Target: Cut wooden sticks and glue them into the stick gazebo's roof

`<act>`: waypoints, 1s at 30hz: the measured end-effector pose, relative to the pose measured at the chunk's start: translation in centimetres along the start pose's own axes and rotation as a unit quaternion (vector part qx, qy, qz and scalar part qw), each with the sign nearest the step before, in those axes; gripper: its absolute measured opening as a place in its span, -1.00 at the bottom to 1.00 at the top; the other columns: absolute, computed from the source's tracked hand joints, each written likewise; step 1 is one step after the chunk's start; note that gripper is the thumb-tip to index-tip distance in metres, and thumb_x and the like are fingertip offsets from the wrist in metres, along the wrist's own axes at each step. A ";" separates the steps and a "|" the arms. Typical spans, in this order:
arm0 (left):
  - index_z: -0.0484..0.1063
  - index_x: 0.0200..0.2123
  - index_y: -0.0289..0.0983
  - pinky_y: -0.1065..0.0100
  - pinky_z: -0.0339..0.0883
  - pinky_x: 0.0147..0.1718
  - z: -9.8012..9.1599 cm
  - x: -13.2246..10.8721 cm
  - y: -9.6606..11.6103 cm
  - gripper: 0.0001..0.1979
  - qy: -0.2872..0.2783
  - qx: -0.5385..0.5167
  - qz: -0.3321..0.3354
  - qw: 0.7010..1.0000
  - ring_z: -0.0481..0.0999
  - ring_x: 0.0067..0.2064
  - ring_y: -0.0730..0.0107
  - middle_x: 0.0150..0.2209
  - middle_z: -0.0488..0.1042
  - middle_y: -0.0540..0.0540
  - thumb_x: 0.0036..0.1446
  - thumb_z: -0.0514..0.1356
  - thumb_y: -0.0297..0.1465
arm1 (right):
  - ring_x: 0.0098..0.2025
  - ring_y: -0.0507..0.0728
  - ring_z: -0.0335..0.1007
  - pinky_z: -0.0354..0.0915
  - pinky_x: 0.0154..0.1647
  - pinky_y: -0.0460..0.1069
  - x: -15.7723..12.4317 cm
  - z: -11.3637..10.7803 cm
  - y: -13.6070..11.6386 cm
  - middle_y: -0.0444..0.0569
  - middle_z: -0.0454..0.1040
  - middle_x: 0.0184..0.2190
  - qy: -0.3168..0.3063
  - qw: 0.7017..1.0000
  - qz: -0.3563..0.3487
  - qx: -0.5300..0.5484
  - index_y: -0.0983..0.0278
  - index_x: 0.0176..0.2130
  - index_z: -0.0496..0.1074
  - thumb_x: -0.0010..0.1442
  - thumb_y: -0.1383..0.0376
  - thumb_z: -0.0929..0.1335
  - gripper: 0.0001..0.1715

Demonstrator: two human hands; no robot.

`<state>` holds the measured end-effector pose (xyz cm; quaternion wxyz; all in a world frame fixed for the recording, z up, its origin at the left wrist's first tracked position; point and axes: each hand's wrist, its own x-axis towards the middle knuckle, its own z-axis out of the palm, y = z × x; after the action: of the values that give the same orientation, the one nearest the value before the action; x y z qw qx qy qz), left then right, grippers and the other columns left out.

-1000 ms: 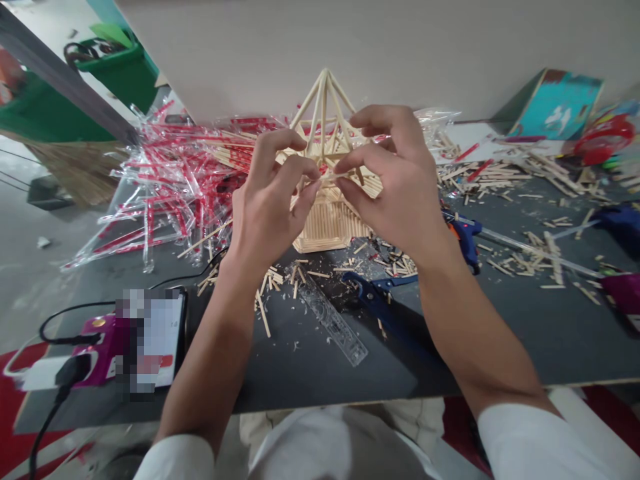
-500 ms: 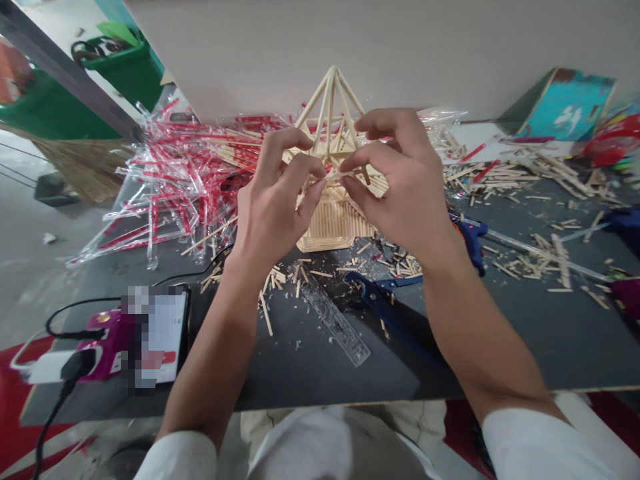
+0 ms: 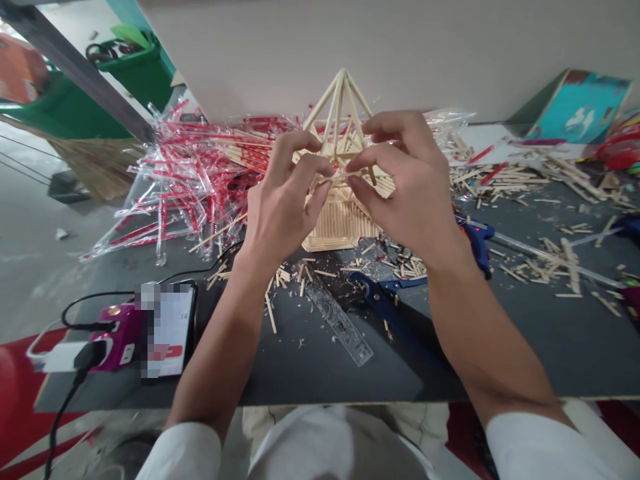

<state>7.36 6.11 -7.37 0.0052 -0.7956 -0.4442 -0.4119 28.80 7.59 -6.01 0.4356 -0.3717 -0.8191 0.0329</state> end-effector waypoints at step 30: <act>0.50 0.08 -0.05 0.22 0.52 -0.25 0.0 0.0 0.1 -0.77 0.015 0.000 0.016 1.000 0.60 -0.09 0.22 0.17 0.45 -0.21 0.41 0.18 -0.27 | 0.12 0.25 0.42 0.43 0.15 0.27 0.1 0.1 0.8 0.10 0.41 0.09 0.011 0.997 -0.071 -0.041 0.13 -0.11 0.45 0.33 0.33 0.37 -0.88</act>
<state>7.47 6.02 -7.36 0.0182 -0.7960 -0.4315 -0.4242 29.16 8.22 -6.30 0.4301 -0.3307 -0.8393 -0.0359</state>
